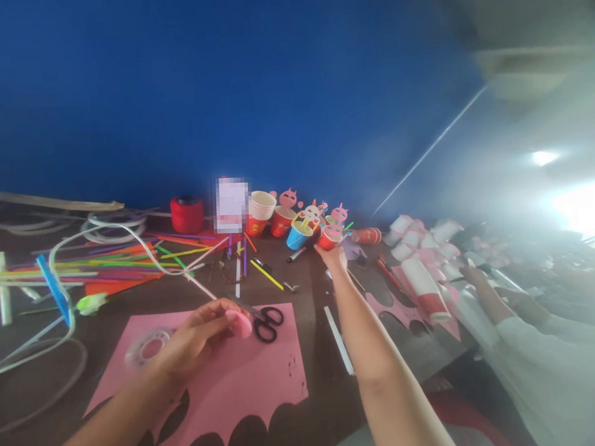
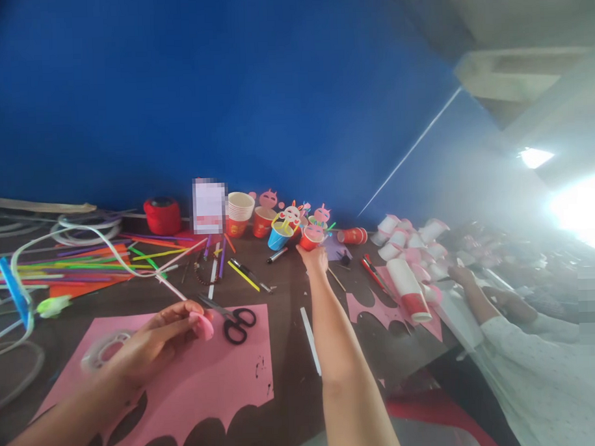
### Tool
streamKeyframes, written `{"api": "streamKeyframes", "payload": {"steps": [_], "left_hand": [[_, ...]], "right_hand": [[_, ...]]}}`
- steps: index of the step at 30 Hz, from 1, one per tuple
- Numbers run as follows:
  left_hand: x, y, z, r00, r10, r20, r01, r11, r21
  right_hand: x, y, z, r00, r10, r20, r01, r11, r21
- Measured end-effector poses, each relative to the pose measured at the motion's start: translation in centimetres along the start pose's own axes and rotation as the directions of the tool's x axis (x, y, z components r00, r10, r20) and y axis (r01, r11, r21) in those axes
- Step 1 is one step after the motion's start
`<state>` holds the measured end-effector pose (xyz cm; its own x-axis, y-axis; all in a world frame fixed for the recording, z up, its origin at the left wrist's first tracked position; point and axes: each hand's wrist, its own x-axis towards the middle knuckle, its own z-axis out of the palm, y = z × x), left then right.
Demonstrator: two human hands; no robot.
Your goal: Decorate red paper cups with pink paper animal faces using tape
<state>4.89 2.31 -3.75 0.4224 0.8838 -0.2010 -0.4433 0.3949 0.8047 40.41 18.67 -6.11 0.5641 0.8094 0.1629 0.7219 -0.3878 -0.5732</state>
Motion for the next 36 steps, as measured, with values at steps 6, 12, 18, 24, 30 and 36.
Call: {"api": "streamKeyframes", "payload": {"steps": [6, 12, 18, 24, 30, 36], "left_hand": [[0.0, 0.1, 0.0, 1.0, -0.014, 0.013, 0.014, 1.0, -0.004], [0.4, -0.8, -0.2, 0.993, -0.039, -0.108, 0.024, 0.99, -0.141], [0.5, -1.0, -0.3, 0.997, 0.042, -0.067, -0.053, 0.983, -0.177], [0.4, -1.2, -0.5, 0.995, 0.037, -0.098, -0.054, 0.982, -0.18], [0.6, -1.4, -0.2, 0.991, 0.067, -0.112, -0.079, 0.991, -0.106], [0.6, -1.3, 0.2, 0.989, 0.082, -0.12, -0.086, 0.996, -0.026]], "right_hand": [[-1.2, -0.2, -1.7, 0.997, 0.07, -0.021, -0.069, 0.997, 0.017], [-7.7, -0.8, -4.0, 0.993, -0.114, 0.0, 0.113, 0.98, 0.165], [-17.6, -6.5, -4.2, 0.604, -0.466, 0.646, -0.082, 0.771, 0.632], [-21.2, -9.6, -3.3, 0.346, -0.525, 0.778, -0.172, 0.78, 0.602], [-20.9, -8.6, -2.4, 0.617, -0.438, 0.653, -0.182, 0.728, 0.661], [-21.3, -8.5, -2.7, 0.651, -0.484, 0.585, -0.041, 0.748, 0.663]]}}
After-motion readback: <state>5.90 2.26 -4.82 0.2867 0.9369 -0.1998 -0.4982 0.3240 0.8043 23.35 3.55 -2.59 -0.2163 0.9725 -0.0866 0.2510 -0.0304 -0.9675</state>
